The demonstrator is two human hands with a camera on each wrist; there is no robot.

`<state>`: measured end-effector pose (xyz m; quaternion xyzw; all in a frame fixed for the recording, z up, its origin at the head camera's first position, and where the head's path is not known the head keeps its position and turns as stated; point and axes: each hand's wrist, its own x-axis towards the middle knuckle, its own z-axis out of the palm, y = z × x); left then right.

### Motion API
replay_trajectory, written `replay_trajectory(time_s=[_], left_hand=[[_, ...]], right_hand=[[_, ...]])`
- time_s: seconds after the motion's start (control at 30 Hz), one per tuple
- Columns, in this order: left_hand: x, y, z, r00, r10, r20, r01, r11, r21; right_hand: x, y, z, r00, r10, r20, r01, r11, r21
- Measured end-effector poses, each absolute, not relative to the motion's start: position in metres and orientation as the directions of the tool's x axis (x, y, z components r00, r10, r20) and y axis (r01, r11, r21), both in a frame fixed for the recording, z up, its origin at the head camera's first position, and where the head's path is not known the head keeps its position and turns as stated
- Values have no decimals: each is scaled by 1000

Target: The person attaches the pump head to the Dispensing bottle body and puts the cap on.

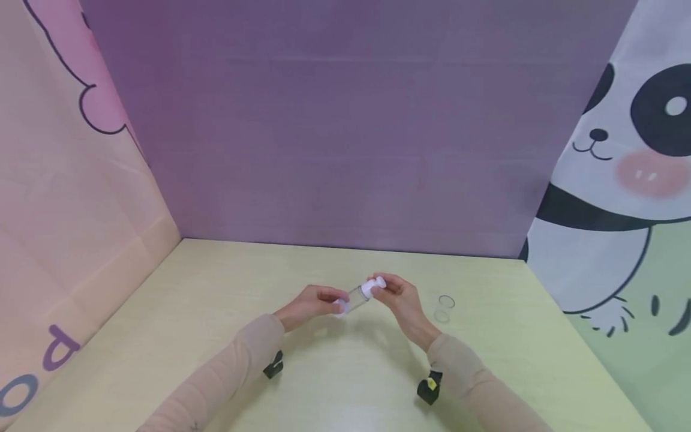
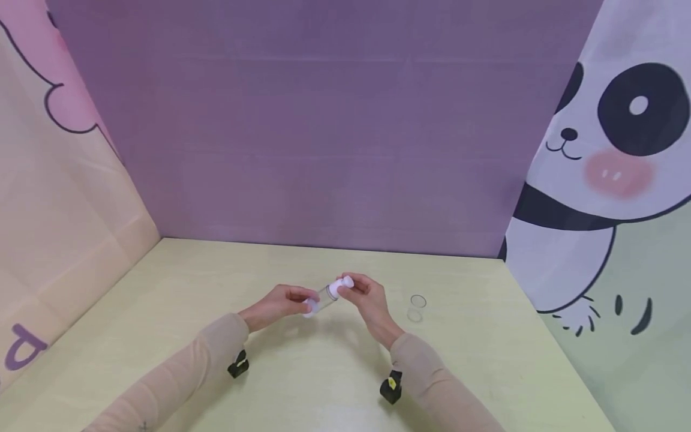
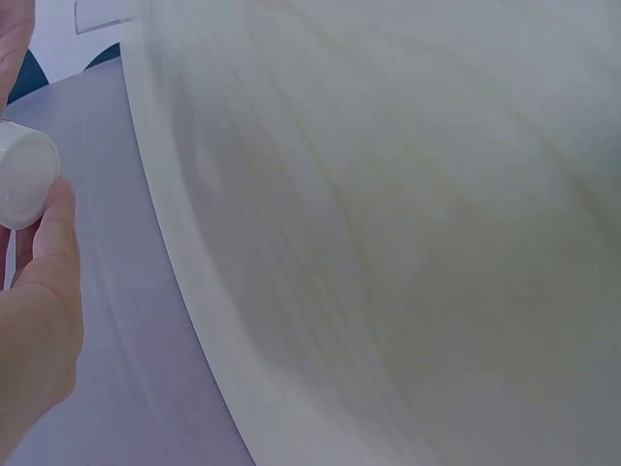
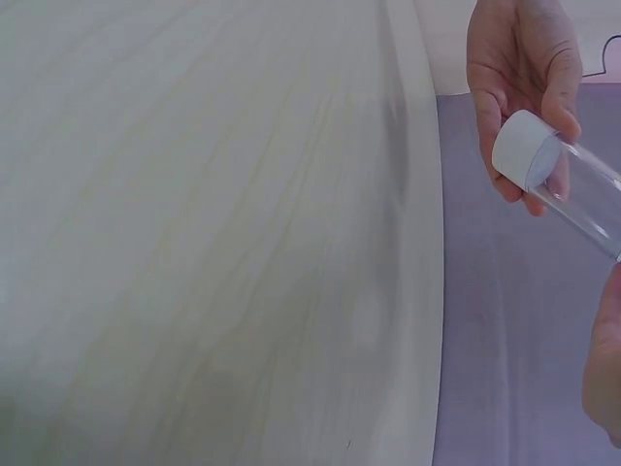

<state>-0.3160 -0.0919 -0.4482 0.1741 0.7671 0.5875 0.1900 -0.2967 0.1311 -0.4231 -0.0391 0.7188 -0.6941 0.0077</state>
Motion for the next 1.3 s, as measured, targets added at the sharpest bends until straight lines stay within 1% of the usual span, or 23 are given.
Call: replay_trajectory(time_s=[0.13,0.37,0.57,0.77,0.97,1.07,1.2,1.3], left_hand=[[-316,-91,-448,-868,488,-91,40,253,967],[-315,-90,-448,-866,492,-89,46,256,966],[-311,-90,-446,-867,491,-85,51,257,965],[-309,-89,-444,-869,485,-92,45,263,964],[-307,-90,-443,-871,482,-93,45,268,962],[-307,-90,-443,-873,479,-96,43,270,962],[-308,-88,-443,-874,477,-98,39,268,963],[-308,-87,-444,-873,477,-97,38,266,963]], right_hand=[[-296,131,-423,-998,-52,31,-34,52,-998],[-295,132,-424,-999,-29,18,-20,45,-999],[-293,133,-424,-999,-42,17,-19,36,-999],[-291,135,-421,-994,-101,41,-45,42,-998],[-288,138,-418,-978,-188,88,-86,-19,-996],[-287,139,-416,-969,-224,107,-93,-72,-993],[-286,140,-415,-964,-238,116,-87,-129,-988],[-286,140,-415,-965,-239,112,-82,-133,-988]])
